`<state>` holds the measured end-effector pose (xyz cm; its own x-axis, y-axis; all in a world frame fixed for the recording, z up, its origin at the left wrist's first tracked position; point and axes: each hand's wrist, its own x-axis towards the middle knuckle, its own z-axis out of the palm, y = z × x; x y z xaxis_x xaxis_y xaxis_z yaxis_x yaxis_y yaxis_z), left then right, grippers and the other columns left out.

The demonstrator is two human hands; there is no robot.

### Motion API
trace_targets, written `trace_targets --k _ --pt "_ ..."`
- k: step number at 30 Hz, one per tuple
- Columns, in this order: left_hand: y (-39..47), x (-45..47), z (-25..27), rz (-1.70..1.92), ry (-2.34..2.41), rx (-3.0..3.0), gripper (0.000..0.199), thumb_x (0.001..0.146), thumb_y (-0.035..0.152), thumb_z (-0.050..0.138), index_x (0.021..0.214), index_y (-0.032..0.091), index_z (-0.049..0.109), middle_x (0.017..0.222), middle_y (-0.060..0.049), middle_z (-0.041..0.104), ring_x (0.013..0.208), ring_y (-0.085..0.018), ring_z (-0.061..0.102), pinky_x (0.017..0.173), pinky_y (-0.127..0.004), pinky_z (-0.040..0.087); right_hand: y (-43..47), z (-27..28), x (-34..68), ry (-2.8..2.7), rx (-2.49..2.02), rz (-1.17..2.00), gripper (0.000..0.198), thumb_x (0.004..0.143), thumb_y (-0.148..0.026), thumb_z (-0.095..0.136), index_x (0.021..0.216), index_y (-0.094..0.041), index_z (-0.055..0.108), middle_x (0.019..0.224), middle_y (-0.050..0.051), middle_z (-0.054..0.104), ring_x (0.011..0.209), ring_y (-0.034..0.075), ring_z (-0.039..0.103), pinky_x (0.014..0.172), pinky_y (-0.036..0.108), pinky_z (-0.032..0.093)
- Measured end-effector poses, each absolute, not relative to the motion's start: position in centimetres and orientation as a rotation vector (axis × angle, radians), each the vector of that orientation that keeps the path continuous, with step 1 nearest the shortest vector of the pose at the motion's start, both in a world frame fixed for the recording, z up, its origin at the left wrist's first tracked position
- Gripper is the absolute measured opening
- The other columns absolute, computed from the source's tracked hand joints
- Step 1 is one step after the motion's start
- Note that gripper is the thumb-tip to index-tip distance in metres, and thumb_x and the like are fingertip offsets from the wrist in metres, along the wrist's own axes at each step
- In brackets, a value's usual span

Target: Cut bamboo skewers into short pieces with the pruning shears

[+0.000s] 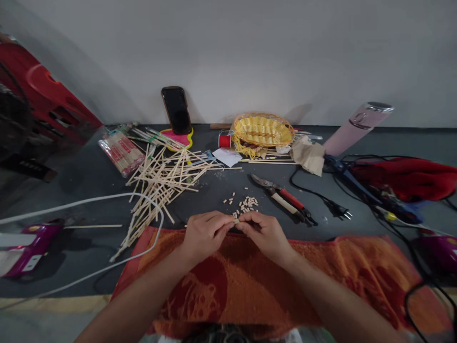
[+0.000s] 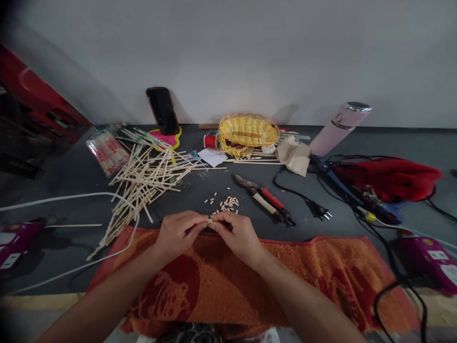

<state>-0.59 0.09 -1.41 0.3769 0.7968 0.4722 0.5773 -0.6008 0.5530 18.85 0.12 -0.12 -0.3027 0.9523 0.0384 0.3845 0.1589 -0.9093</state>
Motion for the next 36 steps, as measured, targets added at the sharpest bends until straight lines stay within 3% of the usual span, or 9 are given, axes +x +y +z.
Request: trace_targets --k 36 --pt "0.17 -0.48 -1.02 1.089 1.192 2.396 0.011 0.088 0.020 0.058 0.091 0.020 0.069 0.083 -0.001 0.074 0.073 -0.011 0.068 0.068 -0.021 0.051 0.08 0.37 18.85 -1.768 -1.241 1.224 0.016 0.087 -0.033 0.058 0.085 -0.020 0.066 0.075 0.000 0.066 0.066 0.012 0.057 0.061 0.022 0.044"
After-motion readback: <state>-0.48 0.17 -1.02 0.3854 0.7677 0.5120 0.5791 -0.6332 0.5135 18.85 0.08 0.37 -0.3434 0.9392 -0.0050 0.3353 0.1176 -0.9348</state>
